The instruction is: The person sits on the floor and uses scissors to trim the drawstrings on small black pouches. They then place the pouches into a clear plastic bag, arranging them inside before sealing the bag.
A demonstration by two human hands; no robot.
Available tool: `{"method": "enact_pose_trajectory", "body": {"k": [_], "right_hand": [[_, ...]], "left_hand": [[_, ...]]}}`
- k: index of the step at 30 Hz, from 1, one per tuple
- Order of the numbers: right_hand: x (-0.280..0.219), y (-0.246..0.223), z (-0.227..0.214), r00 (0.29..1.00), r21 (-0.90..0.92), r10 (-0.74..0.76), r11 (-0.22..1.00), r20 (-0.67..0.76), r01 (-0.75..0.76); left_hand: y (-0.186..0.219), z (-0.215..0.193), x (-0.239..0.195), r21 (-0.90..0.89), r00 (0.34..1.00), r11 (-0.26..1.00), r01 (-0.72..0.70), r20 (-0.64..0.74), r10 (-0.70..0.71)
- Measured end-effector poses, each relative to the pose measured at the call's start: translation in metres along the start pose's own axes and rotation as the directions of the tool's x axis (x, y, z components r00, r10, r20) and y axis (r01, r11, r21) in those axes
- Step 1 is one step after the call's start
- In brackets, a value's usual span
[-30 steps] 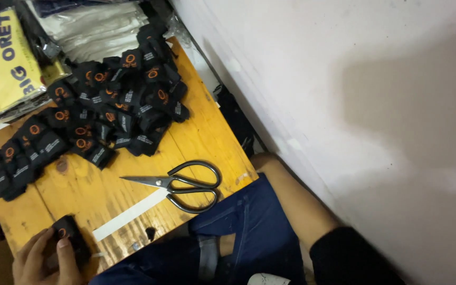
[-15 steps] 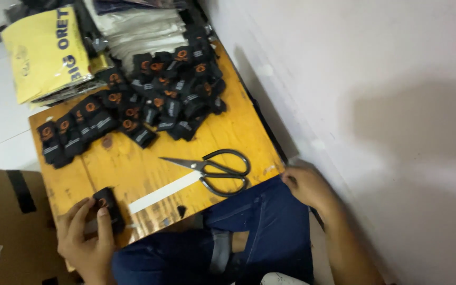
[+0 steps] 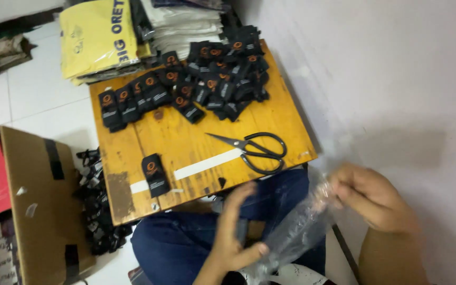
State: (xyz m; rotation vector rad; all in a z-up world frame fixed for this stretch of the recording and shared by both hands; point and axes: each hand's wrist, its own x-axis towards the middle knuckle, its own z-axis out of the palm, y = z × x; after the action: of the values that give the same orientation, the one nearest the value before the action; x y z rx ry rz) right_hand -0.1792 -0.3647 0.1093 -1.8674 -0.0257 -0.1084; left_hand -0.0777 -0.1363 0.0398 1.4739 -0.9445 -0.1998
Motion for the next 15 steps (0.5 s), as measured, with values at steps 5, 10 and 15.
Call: {"method": "enact_pose_trajectory", "body": {"k": [5,10,15], "right_hand": [[0.036,0.014,0.036,0.972,-0.006,0.011,1.000,-0.236,-0.013],[0.055,0.026,0.061,0.733,0.036,0.307,0.932,-0.607,-0.361],[0.057,0.050,0.070,0.725,0.188,0.337,0.941,-0.601,-0.282]], "left_hand": [[-0.012,-0.002,-0.030,-0.610,0.895,0.676,0.414,0.408,-0.181],[-0.018,-0.029,-0.049,-0.803,0.969,0.543,0.245,0.196,-0.148],[-0.004,-0.036,-0.051,-0.537,0.843,0.762,0.362,-0.160,-0.513]]}}
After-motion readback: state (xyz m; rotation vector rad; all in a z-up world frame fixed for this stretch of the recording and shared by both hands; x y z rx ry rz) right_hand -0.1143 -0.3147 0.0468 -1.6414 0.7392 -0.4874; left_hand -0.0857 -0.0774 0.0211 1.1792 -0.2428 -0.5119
